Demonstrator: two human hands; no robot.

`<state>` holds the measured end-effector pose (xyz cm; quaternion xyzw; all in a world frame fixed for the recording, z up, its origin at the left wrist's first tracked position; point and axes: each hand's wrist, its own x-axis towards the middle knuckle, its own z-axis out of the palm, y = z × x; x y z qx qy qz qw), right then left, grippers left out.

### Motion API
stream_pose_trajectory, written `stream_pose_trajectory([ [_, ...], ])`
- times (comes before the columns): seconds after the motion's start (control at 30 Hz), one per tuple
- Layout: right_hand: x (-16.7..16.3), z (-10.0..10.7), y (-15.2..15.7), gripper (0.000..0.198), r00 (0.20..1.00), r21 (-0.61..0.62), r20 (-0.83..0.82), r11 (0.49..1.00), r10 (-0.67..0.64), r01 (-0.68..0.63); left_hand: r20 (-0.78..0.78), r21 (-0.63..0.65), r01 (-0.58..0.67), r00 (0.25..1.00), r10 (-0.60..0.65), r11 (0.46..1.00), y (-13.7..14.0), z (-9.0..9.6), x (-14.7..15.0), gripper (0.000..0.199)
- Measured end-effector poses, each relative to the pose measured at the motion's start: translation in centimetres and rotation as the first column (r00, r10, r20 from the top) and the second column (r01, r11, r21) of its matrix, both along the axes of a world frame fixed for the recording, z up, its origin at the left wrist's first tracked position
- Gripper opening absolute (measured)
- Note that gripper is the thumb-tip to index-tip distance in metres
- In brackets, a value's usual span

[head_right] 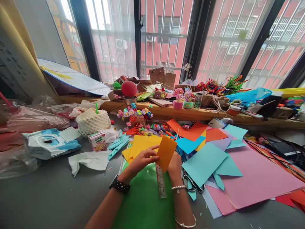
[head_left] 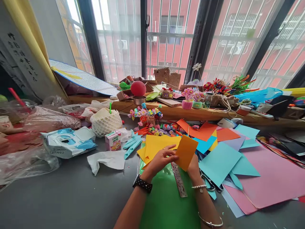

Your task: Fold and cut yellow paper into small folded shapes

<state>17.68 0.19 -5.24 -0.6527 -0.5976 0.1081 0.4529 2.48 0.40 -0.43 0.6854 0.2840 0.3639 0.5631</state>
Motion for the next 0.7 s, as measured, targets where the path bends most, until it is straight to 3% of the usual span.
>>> stream_pose_trajectory([
  [0.1,-0.7,0.1,-0.2,0.027,0.992,0.073,-0.053,0.991,0.114,-0.110,0.039,-0.007,0.005,0.999,-0.005,1.000,0.0,-0.2,0.5,0.025],
  [0.2,-1.6,0.4,-0.5,0.031,0.970,0.125,-0.105,0.971,0.217,-0.204,0.087,-0.019,-0.092,0.992,0.093,0.996,0.0,-0.4,1.0,0.029],
  [0.27,-1.9,0.6,-0.5,0.028,0.966,0.034,-0.115,0.973,0.232,-0.229,0.128,-0.071,-0.175,0.975,0.183,0.982,0.1,-0.6,1.1,0.030],
  [0.37,-1.9,0.9,-0.3,0.021,0.964,-0.059,-0.112,0.967,0.242,-0.249,0.182,-0.185,-0.192,0.957,0.225,0.964,0.3,-0.9,1.0,0.029],
  [0.5,-1.2,1.5,-0.2,0.015,0.920,-0.061,-0.145,0.925,0.364,-0.375,0.193,-0.277,-0.163,0.956,0.221,0.947,0.1,-0.8,0.7,0.027],
  [0.6,-0.8,2.4,-0.3,0.015,0.860,-0.170,-0.209,0.849,0.466,-0.501,0.186,-0.292,-0.113,0.967,0.172,0.950,-0.2,-0.4,0.5,0.028],
  [0.7,-0.8,3.6,-0.5,0.019,0.829,-0.277,-0.278,0.786,0.485,-0.552,0.189,-0.276,-0.045,0.977,0.100,0.960,-0.4,0.0,0.1,0.027],
])
